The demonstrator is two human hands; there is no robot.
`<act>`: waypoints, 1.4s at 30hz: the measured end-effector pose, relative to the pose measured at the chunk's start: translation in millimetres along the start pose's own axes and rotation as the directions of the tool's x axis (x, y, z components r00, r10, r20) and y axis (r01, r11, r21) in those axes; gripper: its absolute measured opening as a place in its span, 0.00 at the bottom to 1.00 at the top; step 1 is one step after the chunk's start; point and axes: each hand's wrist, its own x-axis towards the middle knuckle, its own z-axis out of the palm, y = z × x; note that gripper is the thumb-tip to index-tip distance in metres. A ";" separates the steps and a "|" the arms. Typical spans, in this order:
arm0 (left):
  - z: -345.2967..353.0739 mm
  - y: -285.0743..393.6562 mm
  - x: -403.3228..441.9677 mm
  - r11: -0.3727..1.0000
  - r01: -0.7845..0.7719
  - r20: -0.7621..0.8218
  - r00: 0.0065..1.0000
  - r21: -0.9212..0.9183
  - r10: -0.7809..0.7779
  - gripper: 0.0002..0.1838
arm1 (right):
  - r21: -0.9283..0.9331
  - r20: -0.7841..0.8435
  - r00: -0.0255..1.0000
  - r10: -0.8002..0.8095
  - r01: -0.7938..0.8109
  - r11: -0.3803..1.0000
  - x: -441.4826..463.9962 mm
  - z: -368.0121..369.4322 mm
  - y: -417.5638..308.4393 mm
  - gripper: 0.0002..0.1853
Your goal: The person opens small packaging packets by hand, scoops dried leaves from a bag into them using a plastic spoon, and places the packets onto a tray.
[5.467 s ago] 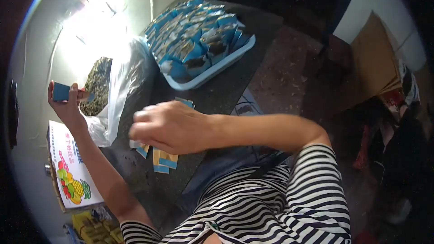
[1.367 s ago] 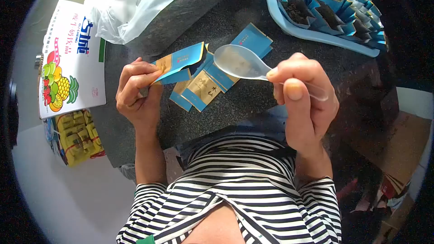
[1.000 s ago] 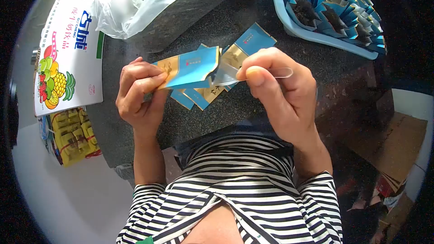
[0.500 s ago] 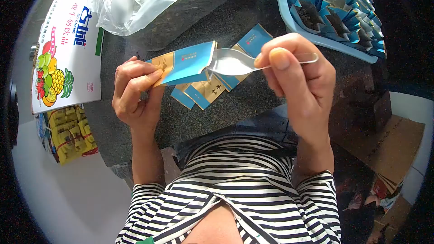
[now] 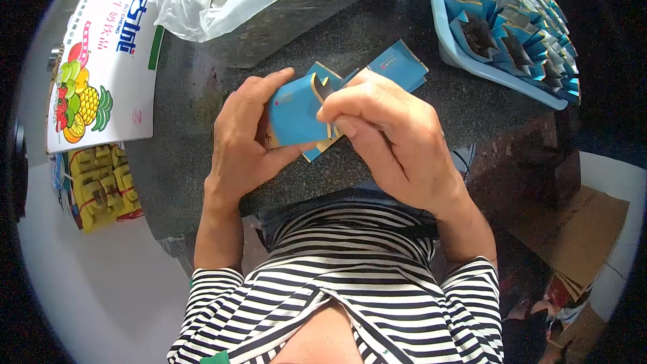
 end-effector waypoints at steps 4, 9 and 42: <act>-3.0 -1.7 -1.6 0.998 -0.045 0.001 0.999 -0.042 0.045 0.38 | 0.201 -0.089 0.977 0.194 -0.173 0.964 0.4 5.8 -3.0 0.09; 1.0 -4.7 -0.2 0.977 -0.107 -0.059 0.993 -0.184 0.098 0.32 | 0.581 -0.033 0.898 0.438 -0.339 0.740 6.6 3.2 -0.9 0.13; 1.7 0.3 -5.5 0.854 0.084 -0.022 0.994 -0.513 -0.111 0.23 | 0.529 0.089 0.882 0.463 -0.436 0.728 30.3 -0.9 -3.4 0.10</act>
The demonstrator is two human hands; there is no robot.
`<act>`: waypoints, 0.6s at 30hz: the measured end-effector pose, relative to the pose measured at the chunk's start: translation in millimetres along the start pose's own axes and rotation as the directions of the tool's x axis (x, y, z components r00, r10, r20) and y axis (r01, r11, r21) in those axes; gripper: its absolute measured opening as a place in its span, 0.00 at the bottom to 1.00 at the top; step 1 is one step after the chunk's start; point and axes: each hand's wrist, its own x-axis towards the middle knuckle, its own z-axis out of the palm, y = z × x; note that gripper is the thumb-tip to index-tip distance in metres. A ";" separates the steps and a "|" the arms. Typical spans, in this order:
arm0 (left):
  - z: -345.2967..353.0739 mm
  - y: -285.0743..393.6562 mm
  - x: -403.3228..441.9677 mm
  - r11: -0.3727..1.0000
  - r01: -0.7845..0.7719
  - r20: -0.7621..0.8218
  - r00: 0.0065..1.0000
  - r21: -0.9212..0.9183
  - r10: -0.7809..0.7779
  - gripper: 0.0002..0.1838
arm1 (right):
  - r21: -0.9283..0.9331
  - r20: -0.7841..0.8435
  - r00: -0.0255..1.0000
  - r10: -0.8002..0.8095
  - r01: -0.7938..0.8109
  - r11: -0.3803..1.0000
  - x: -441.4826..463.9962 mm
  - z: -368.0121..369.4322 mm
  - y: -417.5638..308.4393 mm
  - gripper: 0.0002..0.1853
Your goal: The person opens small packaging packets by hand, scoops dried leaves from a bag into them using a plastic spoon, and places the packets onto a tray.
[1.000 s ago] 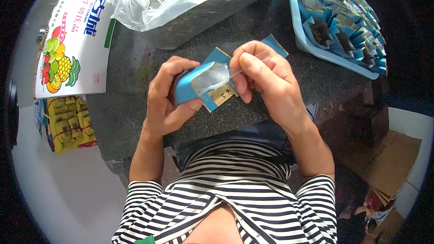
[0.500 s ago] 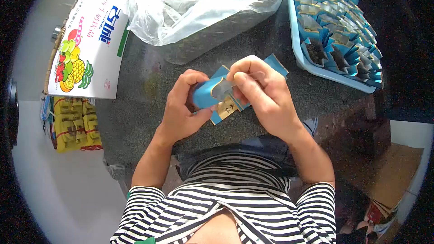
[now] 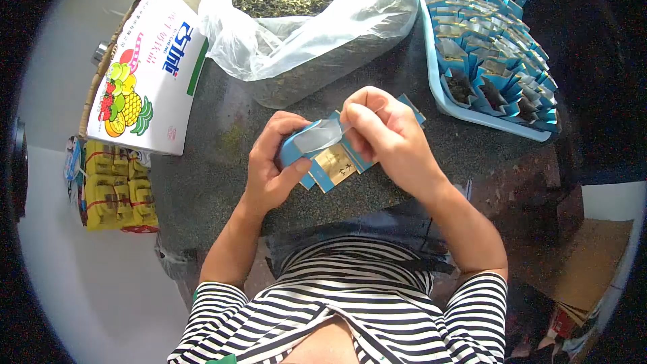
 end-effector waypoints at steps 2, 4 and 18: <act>2.0 2.2 -1.3 1.000 0.016 -0.010 1.000 -0.003 -0.016 0.22 | -0.142 -0.038 0.995 -0.090 0.084 0.986 -2.7 3.2 -2.6 0.09; 5.5 4.1 -2.4 0.992 0.107 -0.024 0.994 -0.064 -0.109 0.23 | -0.510 0.027 0.946 -0.324 0.292 0.809 -3.9 2.8 -4.2 0.06; 14.0 -3.0 -2.0 0.980 0.060 -0.095 0.992 -0.188 -0.079 0.28 | -0.077 -0.018 0.995 -0.099 0.098 0.992 12.9 -4.1 -11.1 0.10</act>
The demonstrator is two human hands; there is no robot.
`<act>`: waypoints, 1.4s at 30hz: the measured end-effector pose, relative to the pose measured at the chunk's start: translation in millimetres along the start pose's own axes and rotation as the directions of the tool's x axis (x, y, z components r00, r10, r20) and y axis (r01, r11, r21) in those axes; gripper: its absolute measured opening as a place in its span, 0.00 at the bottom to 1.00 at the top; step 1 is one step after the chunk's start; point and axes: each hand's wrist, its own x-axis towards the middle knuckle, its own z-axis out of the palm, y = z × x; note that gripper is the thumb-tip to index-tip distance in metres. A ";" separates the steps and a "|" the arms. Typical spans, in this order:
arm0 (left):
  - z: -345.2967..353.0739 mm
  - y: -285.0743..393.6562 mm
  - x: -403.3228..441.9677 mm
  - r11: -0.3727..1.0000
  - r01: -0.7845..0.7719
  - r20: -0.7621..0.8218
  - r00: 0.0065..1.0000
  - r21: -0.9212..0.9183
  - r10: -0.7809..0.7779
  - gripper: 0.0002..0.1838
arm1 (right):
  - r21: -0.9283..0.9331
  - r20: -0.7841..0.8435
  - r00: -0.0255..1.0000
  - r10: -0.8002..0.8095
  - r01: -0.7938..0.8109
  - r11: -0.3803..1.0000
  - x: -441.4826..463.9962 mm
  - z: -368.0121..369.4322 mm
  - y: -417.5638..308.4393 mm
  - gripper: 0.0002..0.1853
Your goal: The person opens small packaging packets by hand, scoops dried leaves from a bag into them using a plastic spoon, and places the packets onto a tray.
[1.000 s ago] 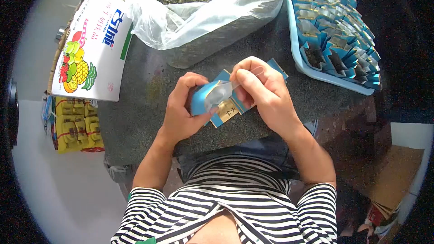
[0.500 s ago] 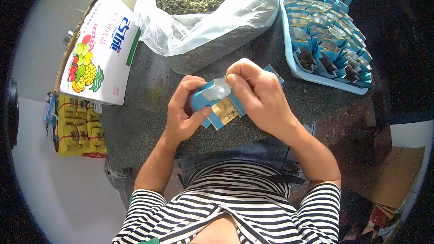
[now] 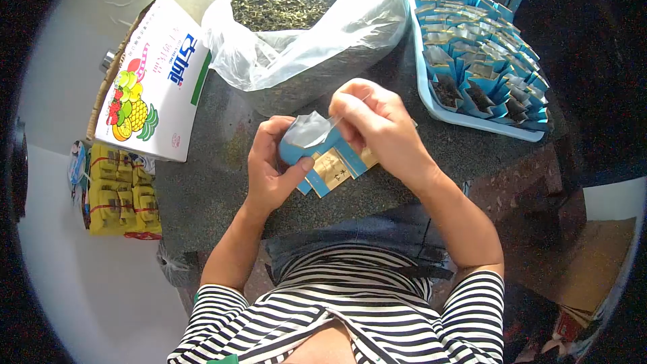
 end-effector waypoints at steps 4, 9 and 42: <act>-4.0 -4.5 1.1 0.998 -0.049 0.009 0.999 0.039 0.049 0.27 | -0.209 0.051 0.992 -0.118 0.127 0.970 0.4 1.7 12.8 0.07; -5.3 -2.4 0.1 0.996 -0.035 0.004 0.999 0.076 0.035 0.26 | -0.476 0.058 0.994 -0.093 0.110 0.872 -4.5 4.3 -1.8 0.06; -51.6 20.6 186.9 0.941 -0.297 -0.293 0.896 0.162 0.333 0.26 | -0.964 0.175 0.959 -0.223 0.121 -0.237 238.7 -35.0 -41.9 0.16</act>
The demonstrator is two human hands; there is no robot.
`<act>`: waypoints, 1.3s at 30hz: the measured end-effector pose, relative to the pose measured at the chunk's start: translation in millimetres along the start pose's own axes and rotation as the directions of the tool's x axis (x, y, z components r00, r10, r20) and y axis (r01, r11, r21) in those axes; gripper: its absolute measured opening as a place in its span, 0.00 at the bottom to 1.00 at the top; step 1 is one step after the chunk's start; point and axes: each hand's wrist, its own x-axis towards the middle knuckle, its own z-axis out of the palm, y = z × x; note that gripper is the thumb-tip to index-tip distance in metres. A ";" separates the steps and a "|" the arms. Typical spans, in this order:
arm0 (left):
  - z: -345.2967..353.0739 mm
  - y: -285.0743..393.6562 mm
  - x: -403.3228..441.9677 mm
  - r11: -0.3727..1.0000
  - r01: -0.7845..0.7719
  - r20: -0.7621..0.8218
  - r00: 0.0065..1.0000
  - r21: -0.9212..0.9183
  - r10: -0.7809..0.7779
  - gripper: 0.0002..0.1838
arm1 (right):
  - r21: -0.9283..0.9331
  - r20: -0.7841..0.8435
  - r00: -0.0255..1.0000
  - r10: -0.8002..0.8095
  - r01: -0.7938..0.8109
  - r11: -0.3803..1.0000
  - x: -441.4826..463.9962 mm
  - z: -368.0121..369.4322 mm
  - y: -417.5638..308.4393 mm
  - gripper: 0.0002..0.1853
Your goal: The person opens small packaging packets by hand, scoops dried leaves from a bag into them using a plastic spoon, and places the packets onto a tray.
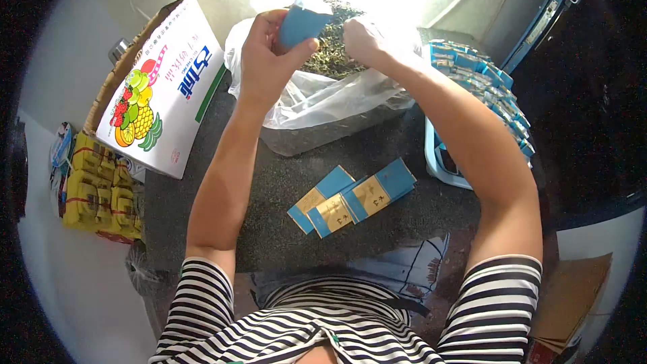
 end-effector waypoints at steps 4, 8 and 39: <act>-17.2 -7.2 -1.5 0.995 0.095 0.029 0.995 0.033 -0.096 0.26 | 0.537 0.157 0.973 0.167 -0.226 0.813 25.0 29.9 -7.7 0.13; -27.3 -10.8 0.4 0.978 0.165 0.063 0.983 0.132 -0.174 0.25 | 0.860 0.410 0.906 0.110 -0.424 0.284 43.8 57.3 5.8 0.12; -7.7 -30.3 23.1 0.938 0.236 0.039 0.967 0.253 -0.253 0.28 | 0.576 -0.346 0.848 -0.400 0.529 0.623 17.4 -80.9 19.9 0.14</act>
